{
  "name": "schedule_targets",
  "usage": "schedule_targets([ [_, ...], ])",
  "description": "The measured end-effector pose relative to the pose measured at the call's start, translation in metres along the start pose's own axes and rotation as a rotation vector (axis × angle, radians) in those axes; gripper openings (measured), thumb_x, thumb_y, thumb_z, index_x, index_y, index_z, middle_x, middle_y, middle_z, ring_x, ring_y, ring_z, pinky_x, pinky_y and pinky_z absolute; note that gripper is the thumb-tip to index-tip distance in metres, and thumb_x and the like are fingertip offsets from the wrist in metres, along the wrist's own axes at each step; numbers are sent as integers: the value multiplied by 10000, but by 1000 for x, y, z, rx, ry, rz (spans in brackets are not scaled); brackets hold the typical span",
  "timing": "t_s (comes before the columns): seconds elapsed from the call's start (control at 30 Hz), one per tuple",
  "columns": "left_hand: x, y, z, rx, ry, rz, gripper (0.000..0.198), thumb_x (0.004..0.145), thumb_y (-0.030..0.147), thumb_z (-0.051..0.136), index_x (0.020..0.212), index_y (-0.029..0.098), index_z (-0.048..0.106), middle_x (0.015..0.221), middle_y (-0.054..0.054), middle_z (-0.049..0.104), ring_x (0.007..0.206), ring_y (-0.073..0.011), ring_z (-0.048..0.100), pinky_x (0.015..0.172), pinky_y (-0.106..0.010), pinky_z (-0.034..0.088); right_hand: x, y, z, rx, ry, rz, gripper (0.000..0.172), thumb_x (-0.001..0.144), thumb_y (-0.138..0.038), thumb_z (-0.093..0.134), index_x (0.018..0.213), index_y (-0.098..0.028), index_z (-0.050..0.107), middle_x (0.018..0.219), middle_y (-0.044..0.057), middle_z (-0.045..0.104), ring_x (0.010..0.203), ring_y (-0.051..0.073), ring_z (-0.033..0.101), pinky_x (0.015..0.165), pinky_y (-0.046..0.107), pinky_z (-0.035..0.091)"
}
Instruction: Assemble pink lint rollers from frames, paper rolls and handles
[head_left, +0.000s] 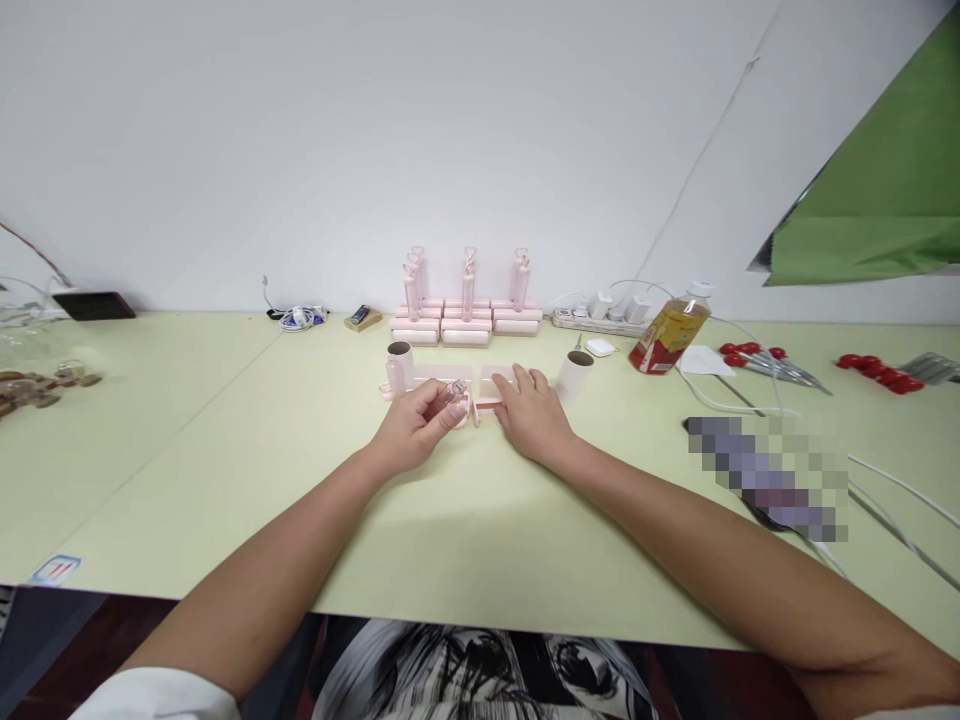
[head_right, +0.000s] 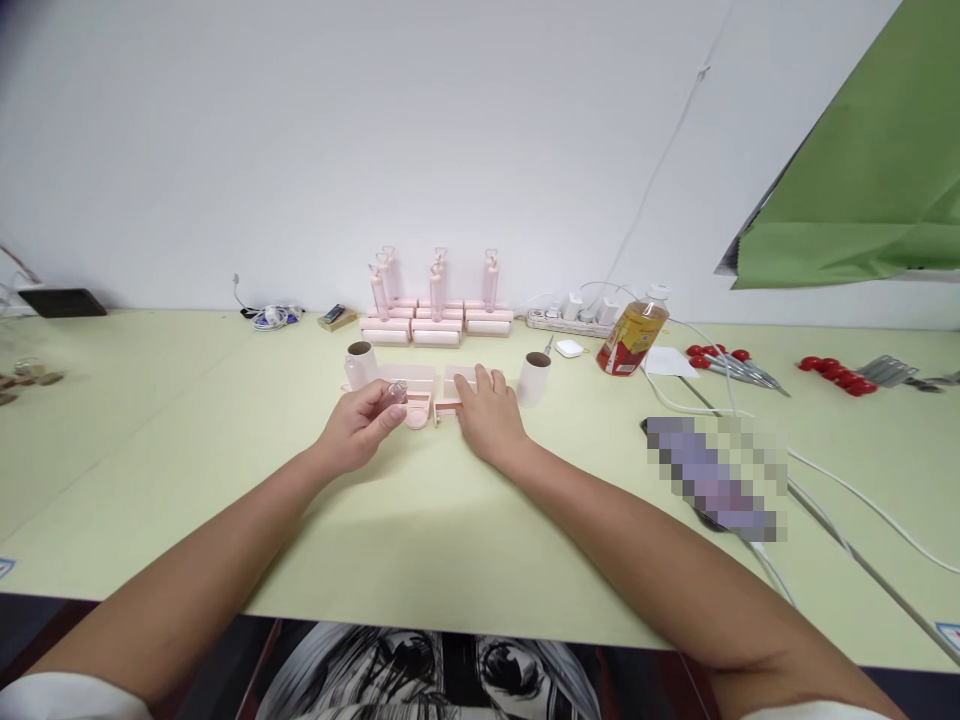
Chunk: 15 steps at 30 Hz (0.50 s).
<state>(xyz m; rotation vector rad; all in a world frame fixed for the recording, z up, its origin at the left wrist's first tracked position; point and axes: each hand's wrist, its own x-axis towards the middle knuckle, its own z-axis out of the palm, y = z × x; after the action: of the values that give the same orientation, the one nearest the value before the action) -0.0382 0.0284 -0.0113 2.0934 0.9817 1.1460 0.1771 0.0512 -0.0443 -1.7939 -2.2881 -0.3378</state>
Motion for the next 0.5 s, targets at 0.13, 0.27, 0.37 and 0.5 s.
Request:
schedule_targets([
  [0.13,0,0,-1,-8,-8,6,303,900,462,513,787,181,506,631,43,427,551,-92,383,525,-216,321,1,4,2,38,14,20,492,920,-256,450,1401,-152,448,1477,212,369,1271,394,358,939,476,405],
  [0.27,-1,0,-1,-8,0,15,292,898,451,514,786,182,501,617,49,407,534,-88,358,509,-214,302,-2,10,-5,93,78,12,502,927,-233,438,1417,-120,432,1477,212,367,1284,373,340,1002,468,361],
  [0.37,0,0,-1,-4,5,13,289,896,448,517,784,183,493,609,54,381,528,-86,337,503,-212,291,-8,20,-17,125,80,-2,464,918,-168,422,1374,-107,483,1405,194,457,1194,337,420,971,429,382],
  [0.5,0,0,-1,-5,-8,2,306,895,461,512,768,185,477,627,46,394,537,-87,349,507,-213,297,-16,34,-30,145,-77,7,346,921,-145,399,1172,-129,637,1175,156,605,997,281,532,832,364,424],
])
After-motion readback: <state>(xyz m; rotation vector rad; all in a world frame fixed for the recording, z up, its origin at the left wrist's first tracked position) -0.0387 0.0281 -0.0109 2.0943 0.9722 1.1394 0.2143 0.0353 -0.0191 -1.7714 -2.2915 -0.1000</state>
